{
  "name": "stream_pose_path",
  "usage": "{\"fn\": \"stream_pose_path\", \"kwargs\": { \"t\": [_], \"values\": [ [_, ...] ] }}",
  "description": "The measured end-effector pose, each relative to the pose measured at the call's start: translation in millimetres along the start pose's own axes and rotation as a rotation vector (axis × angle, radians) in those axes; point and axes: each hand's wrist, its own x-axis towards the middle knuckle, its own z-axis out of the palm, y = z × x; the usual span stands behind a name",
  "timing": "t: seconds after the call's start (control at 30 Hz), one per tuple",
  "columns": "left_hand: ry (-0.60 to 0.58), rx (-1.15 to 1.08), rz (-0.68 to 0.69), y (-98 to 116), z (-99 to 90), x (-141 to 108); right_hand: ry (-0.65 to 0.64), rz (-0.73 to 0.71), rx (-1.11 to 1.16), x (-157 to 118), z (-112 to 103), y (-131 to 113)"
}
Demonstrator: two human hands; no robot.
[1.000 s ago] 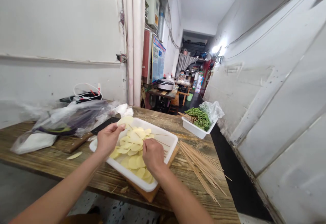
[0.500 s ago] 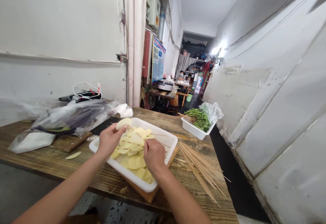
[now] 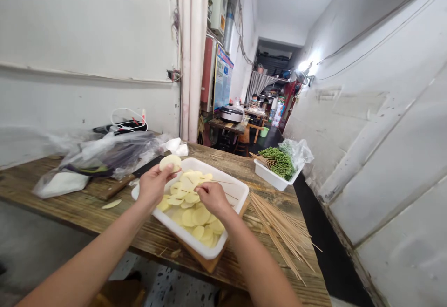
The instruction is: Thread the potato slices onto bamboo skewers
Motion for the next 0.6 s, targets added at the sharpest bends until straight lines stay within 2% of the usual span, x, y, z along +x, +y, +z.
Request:
{"fn": "stream_pose_path", "kwargs": {
  "t": [0.27,0.47,0.6],
  "values": [
    [0.036,-0.102,-0.081,-0.8,0.0,2.3,0.038,-0.052,0.022,-9.7,5.1,3.8],
    [0.055,0.170,0.090,-2.4,-2.2,2.3,-0.008,-0.025,0.075,-6.7,4.6,5.8],
    [0.078,0.239,0.086,-6.3,-4.3,4.2,0.012,-0.038,-0.041,-9.5,2.5,2.4]
  ]
}}
